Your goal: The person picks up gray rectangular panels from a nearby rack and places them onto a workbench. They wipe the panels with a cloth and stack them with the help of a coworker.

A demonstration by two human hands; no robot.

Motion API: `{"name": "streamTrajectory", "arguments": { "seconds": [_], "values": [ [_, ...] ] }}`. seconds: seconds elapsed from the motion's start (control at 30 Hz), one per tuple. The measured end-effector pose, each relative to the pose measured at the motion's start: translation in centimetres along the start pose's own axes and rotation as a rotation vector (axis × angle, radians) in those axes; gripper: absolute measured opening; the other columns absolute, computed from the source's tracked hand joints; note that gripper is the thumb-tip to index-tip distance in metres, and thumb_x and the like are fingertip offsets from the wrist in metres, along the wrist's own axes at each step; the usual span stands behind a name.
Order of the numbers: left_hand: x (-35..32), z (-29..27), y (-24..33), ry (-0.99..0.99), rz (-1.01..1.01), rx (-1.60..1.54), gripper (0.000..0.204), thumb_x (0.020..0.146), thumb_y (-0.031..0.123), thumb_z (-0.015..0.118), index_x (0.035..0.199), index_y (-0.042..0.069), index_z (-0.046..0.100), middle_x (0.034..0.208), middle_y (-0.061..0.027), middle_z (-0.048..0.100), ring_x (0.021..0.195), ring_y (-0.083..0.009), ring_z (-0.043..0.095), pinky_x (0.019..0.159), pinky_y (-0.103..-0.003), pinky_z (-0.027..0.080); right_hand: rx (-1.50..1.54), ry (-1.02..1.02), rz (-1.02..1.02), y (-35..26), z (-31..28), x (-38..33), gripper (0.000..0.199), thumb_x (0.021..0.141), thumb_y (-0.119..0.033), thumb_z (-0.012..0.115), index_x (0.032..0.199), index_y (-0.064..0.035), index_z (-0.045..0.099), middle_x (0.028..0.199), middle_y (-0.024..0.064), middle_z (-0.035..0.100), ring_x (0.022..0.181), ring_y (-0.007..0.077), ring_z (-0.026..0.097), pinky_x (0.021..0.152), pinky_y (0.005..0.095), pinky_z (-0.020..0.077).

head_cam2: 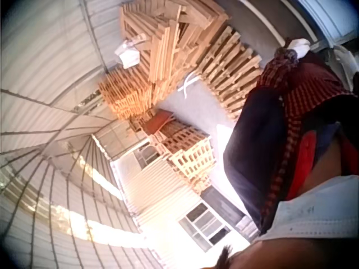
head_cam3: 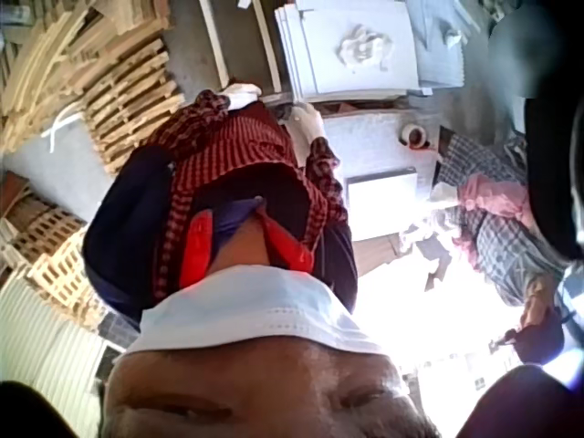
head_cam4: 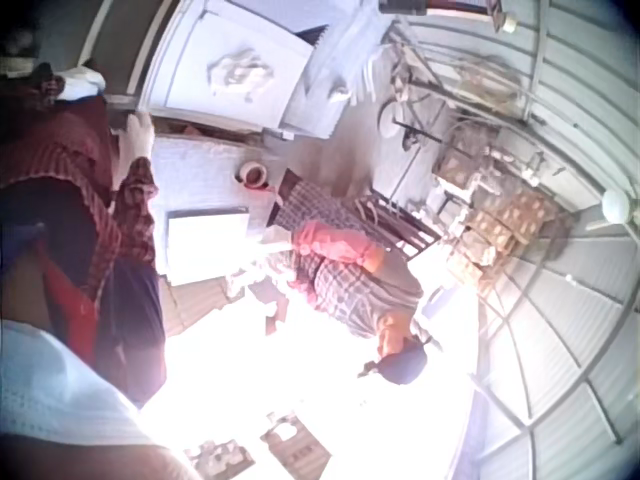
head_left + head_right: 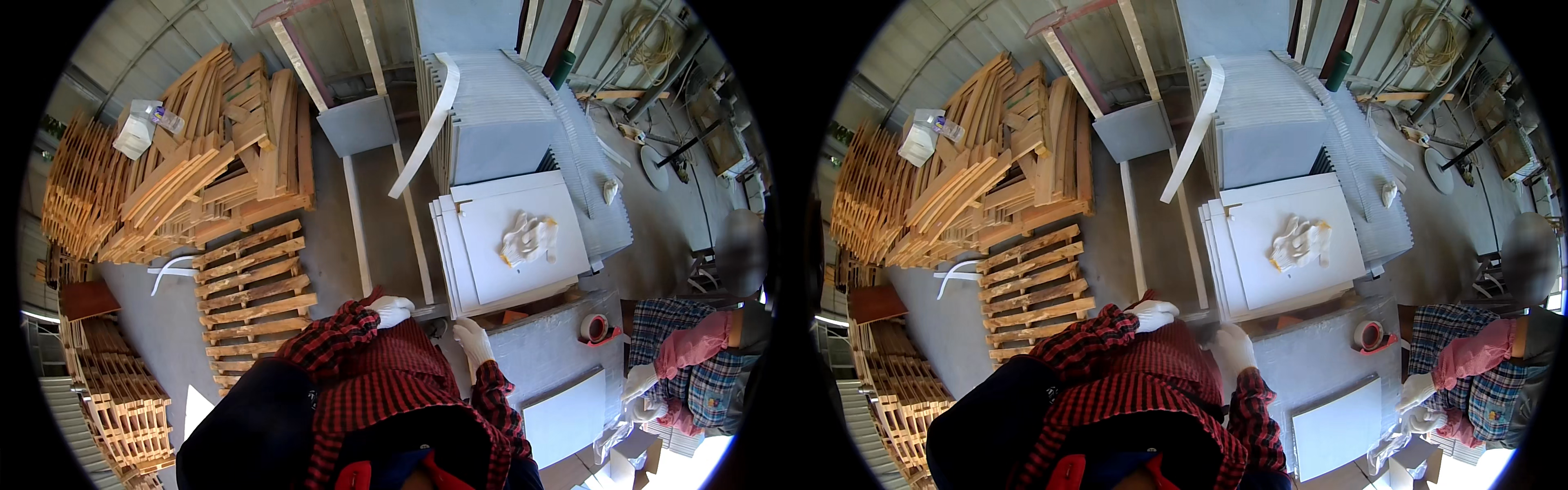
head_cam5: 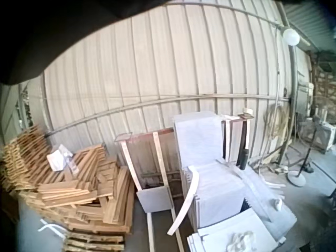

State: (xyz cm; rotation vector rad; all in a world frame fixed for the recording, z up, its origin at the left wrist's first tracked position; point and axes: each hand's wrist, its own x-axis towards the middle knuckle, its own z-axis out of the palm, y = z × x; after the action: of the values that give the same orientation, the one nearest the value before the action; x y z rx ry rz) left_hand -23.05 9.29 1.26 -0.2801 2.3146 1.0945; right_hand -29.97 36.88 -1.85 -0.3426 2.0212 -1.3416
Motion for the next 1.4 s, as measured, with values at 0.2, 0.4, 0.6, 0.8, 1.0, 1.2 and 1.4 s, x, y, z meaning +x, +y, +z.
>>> {"name": "streamTrajectory", "arguments": {
  "seconds": [0.2, 0.4, 0.6, 0.8, 1.0, 1.2, 1.4],
  "values": [
    [3.6, -2.6, -8.2, 0.027, 0.528, 0.448, 0.022, 0.087, 0.013, 0.056, 0.103, 0.005, 0.069, 0.107, -0.0137, 0.067, 0.106, -0.0278, 0.065, 0.088, -0.038, 0.053, 0.135, 0.149, -0.089, -13.7, -1.1, 11.7, 0.048, 0.092, -0.022, 0.061, 0.131, 0.0053, 0.057, 0.12, 0.0166, 0.066, 0.111, 0.0232, 0.06, 0.099, 0.0322, 0.0446],
    [5.8, -7.6, -20.7, 0.229, 0.235, -0.084, 0.016, 0.097, 0.016, 0.047, 0.099, 0.006, 0.059, 0.09, -0.0079, 0.06, 0.087, -0.0222, 0.061, 0.078, -0.034, 0.049, -0.209, 0.517, -0.386, -28.8, -1.4, 27.3, 0.059, 0.087, -0.03, 0.07, 0.136, -0.0018, 0.051, 0.135, 0.0216, 0.055, 0.123, 0.035, 0.054, 0.104, 0.0415, 0.0427],
    [13.8, -24.8, -27.7, 0.179, -0.306, 0.072, 0.026, 0.088, 0.017, 0.052, 0.107, 0.004, 0.065, 0.091, -0.0217, 0.069, 0.085, -0.0369, 0.066, 0.078, -0.045, 0.052, -0.957, 0.742, -0.15, -32.7, -6.5, 43.6, 0.091, 0.077, -0.051, 0.073, 0.148, -0.0068, 0.037, 0.152, 0.0275, 0.033, 0.141, 0.0438, 0.029, 0.115, 0.0505, 0.027],
    [22.4, -38.5, -32.1, 0.538, -0.23, 0.286, 0.05, 0.081, 0.02, 0.067, 0.126, 0.001, 0.055, 0.13, -0.0183, 0.055, 0.12, -0.0371, 0.051, 0.103, -0.046, 0.043, -1.017, 0.82, -0.176, -30.9, -4.6, 47.8, 0.082, 0.078, -0.046, 0.07, 0.14, 0.0011, 0.046, 0.149, 0.0204, 0.041, 0.14, 0.0387, 0.034, 0.115, 0.0484, 0.0277],
    [35.4, -45.6, -29.7, 0.765, -0.068, 0.378, 0.067, 0.075, 0.022, 0.074, 0.134, 0.004, 0.047, 0.134, -0.0187, 0.049, 0.122, -0.0387, 0.048, 0.103, -0.049, 0.041, -0.915, 0.729, -0.144, -31.5, -4.4, 47.8, 0.079, 0.082, -0.04, 0.066, 0.143, 0.0032, 0.041, 0.149, 0.0251, 0.038, 0.137, 0.0414, 0.035, 0.114, 0.0505, 0.0278],
    [44.2, -48.7, -29.3, 0.858, -0.134, 0.47, 0.071, 0.075, 0.026, 0.074, 0.137, 0.005, 0.045, 0.137, -0.0172, 0.046, 0.128, -0.0407, 0.042, 0.107, -0.053, 0.037, -0.894, 0.713, -0.202, -31.6, -4.1, 48.6, 0.071, 0.081, -0.029, 0.062, 0.142, 0.0049, 0.044, 0.144, 0.022, 0.044, 0.133, 0.0367, 0.042, 0.112, 0.046, 0.0326],
    [47.6, -49.5, -31.4, 0.831, -0.115, 0.622, 0.076, 0.074, 0.028, 0.074, 0.142, 0.008, 0.044, 0.136, -0.0149, 0.046, 0.128, -0.038, 0.042, 0.108, -0.052, 0.034, -0.685, 0.715, -0.202, -30.8, -4.1, 48.5, 0.077, 0.081, -0.027, 0.061, 0.146, 0.0059, 0.037, 0.145, 0.0257, 0.041, 0.136, 0.0379, 0.039, 0.112, 0.0489, 0.0339]
  ]
}}
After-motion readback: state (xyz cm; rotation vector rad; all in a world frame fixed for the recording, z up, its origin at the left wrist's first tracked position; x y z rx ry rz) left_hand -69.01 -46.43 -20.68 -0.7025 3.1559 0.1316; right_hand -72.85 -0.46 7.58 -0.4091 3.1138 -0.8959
